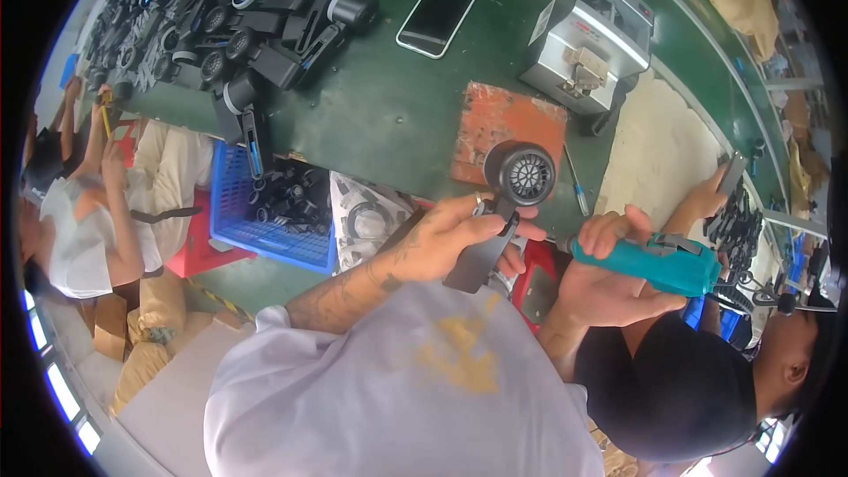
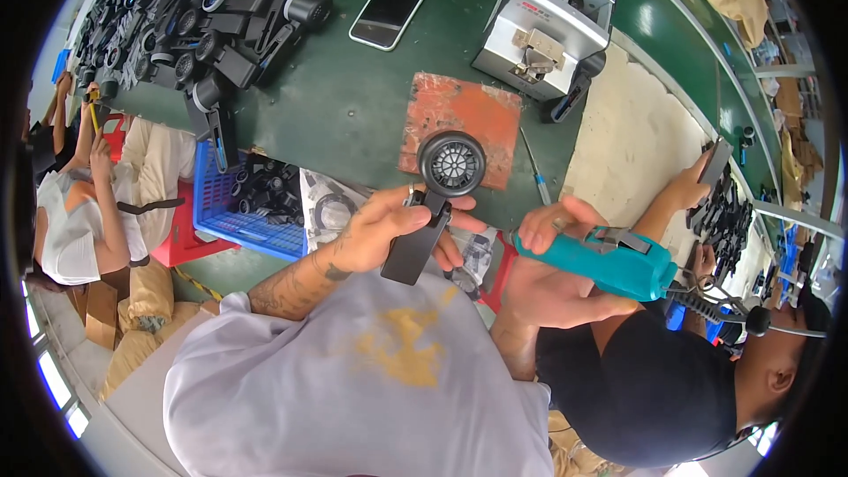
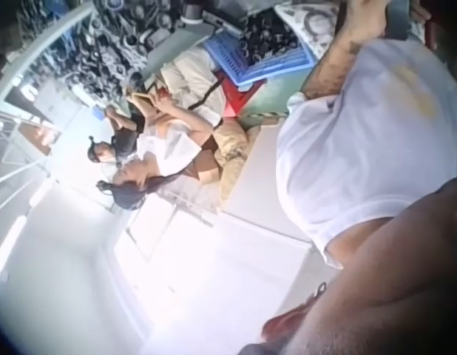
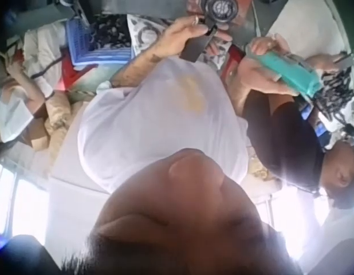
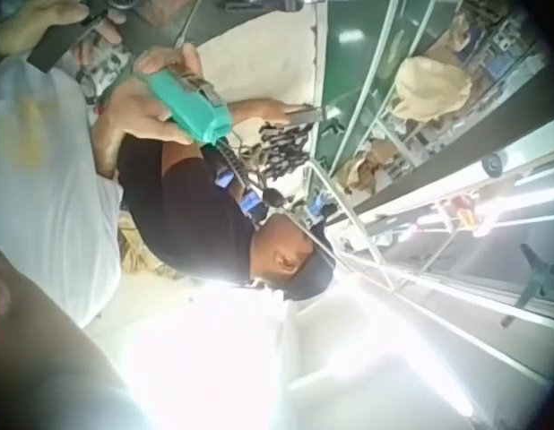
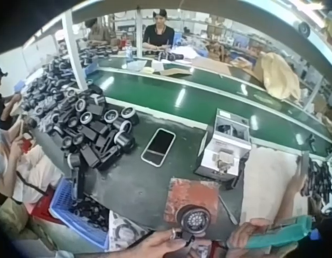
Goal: The person assembles electronic controller components by securing plastic housings and electronic components with screws using an electric screwdriver at a production line station.
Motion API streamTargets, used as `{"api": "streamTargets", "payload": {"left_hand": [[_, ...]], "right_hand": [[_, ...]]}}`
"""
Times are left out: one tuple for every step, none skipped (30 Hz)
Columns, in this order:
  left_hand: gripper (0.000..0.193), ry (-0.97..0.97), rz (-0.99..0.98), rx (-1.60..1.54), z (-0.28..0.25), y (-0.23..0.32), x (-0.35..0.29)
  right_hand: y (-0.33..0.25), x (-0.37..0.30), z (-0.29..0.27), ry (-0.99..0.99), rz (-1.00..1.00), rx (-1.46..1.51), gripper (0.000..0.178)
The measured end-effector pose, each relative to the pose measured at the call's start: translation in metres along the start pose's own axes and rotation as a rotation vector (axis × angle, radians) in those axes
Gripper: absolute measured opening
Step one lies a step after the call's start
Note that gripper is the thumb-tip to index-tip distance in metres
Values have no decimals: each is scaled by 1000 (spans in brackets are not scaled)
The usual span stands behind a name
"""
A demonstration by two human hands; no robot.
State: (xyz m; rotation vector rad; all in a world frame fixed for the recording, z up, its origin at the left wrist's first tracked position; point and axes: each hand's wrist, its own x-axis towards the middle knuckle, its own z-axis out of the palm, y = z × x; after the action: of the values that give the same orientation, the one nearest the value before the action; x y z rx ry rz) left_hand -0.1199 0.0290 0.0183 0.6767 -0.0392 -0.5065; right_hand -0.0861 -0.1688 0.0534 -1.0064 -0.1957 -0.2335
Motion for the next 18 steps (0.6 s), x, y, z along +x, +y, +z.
{"api": "streamTargets", "payload": {"left_hand": [[42,-2,1,-1,0,-1,-1],[47,3,-1,17,0,-3,-2],[52,9,-3,34,0,-4,-3],[52,7,-3,33,0,-3,-3],[52,5,-5,34,-1,-2,-3],[51,5,-8,33,-2,-2,-3],[51,7,-2,41,-1,-1,-4],[51,12,-1,59,0,0,-5],[51,18,-1,76,1,1,-6],[51,11,1,77,0,3,-5],[52,14,8,73,-1,4,-5],[52,16,17,70,-1,6,-5],[52,5,21,77,-2,6,-5],[52,23,19,75,-2,7,-6],[52,39,19,76,-2,8,-7],[52,4,29,98,-2,9,-7],[52,54,25,86,-3,8,-10],[52,100,25,75,-4,9,-12]], "right_hand": [[1,1,1,-1,-2,-2,107],[2,1,1,13,-4,-41,109],[3,0,1,26,-6,-82,111],[5,2,2,26,-8,-83,111],[7,3,3,73,4,-111,111],[10,4,3,120,16,-140,112],[10,5,3,114,13,-130,112],[10,7,2,158,24,-117,112],[9,8,1,201,36,-105,111],[9,11,-2,200,29,-106,111],[8,15,-6,167,39,-100,108],[7,18,-9,133,47,-94,105],[6,21,-11,131,34,-93,105],[5,24,-12,164,66,-113,98],[3,28,-11,195,95,-131,91],[3,30,-8,193,53,-125,91],[7,33,-2,194,13,-132,82],[9,37,0,195,-31,-136,74]]}}
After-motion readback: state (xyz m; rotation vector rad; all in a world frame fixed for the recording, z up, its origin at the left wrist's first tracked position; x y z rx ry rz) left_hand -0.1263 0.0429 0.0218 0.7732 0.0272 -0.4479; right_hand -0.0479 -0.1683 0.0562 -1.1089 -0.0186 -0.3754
